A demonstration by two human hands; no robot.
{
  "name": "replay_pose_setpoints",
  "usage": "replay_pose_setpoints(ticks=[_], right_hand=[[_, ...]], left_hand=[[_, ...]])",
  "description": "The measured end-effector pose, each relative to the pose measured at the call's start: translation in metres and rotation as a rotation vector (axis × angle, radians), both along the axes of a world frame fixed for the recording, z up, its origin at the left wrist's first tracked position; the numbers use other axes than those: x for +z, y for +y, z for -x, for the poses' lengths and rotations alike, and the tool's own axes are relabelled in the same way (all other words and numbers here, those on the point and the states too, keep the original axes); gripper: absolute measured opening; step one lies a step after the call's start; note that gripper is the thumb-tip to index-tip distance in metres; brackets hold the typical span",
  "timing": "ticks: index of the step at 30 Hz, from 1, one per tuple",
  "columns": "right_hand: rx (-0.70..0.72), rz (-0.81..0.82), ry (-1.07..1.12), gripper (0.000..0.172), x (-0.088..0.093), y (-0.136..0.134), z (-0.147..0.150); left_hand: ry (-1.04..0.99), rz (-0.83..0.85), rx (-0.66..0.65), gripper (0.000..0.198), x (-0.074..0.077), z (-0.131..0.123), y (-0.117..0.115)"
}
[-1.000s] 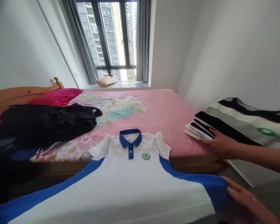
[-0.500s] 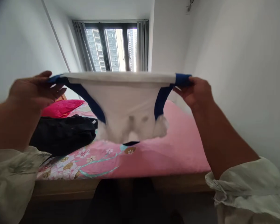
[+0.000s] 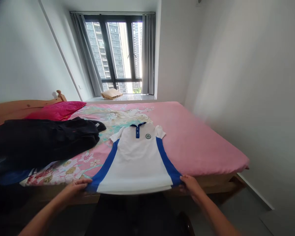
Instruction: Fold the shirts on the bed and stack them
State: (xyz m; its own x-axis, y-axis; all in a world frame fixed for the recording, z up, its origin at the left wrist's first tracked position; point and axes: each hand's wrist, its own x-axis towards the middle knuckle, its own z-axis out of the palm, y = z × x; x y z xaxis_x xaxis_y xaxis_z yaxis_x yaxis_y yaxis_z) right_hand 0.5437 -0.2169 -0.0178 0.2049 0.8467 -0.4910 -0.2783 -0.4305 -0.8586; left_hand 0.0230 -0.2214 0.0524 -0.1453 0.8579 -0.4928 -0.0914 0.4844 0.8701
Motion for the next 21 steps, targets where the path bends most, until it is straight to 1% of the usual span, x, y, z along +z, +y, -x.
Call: replay_pose_setpoints(ticks=[1, 2, 3, 4, 5, 7, 9, 11, 12, 14, 16, 17, 18, 21], right_hand=[[-0.007, 0.031, -0.005, 0.009, -0.014, -0.006, 0.002], [-0.009, 0.055, -0.013, 0.01, -0.024, -0.01, 0.004], [-0.01, 0.071, -0.018, 0.01, -0.031, -0.012, 0.005], [-0.015, 0.075, -0.023, 0.011, -0.036, -0.013, 0.006], [-0.019, 0.074, -0.03, 0.012, -0.039, -0.012, 0.006], [-0.024, 0.066, -0.043, 0.014, -0.043, -0.009, 0.005], [-0.036, 0.059, -0.047, 0.015, -0.048, -0.006, 0.005], [-0.067, 0.058, -0.041, 0.017, -0.053, -0.007, 0.007], [-0.091, 0.061, -0.035, 0.018, -0.055, -0.008, 0.009], [-0.146, 0.074, -0.014, 0.019, -0.06, -0.015, 0.016], [-0.188, 0.091, 0.025, 0.018, -0.062, -0.023, 0.025], [-0.194, 0.101, 0.052, 0.018, -0.062, -0.028, 0.032], [-0.189, 0.112, 0.082, 0.018, -0.062, -0.032, 0.039], [-0.117, 0.139, 0.168, 0.021, -0.056, -0.042, 0.06]], left_hand=[[-0.015, 0.028, -0.022, 0.029, -0.025, 0.002, -0.007], [-0.017, 0.037, -0.009, 0.029, -0.046, 0.003, -0.013], [-0.017, 0.022, 0.026, 0.03, -0.062, 0.004, -0.017], [-0.013, 0.009, 0.06, 0.03, -0.074, 0.004, -0.02], [-0.011, -0.007, 0.091, 0.03, -0.082, 0.004, -0.022], [-0.006, -0.03, 0.127, 0.029, -0.088, 0.001, -0.023], [0.004, -0.022, 0.149, 0.029, -0.089, -0.002, -0.023], [0.002, -0.018, 0.204, 0.03, -0.09, -0.007, -0.024], [-0.014, -0.015, 0.263, 0.03, -0.091, -0.011, -0.026], [-0.065, -0.022, 0.421, 0.028, -0.096, -0.021, -0.031], [-0.115, -0.026, 0.546, 0.023, -0.1, -0.039, -0.039], [-0.147, -0.019, 0.561, 0.02, -0.101, -0.05, -0.043], [-0.187, -0.005, 0.538, 0.019, -0.1, -0.063, -0.048], [-0.36, 0.075, 0.355, 0.017, -0.091, -0.108, -0.057]])
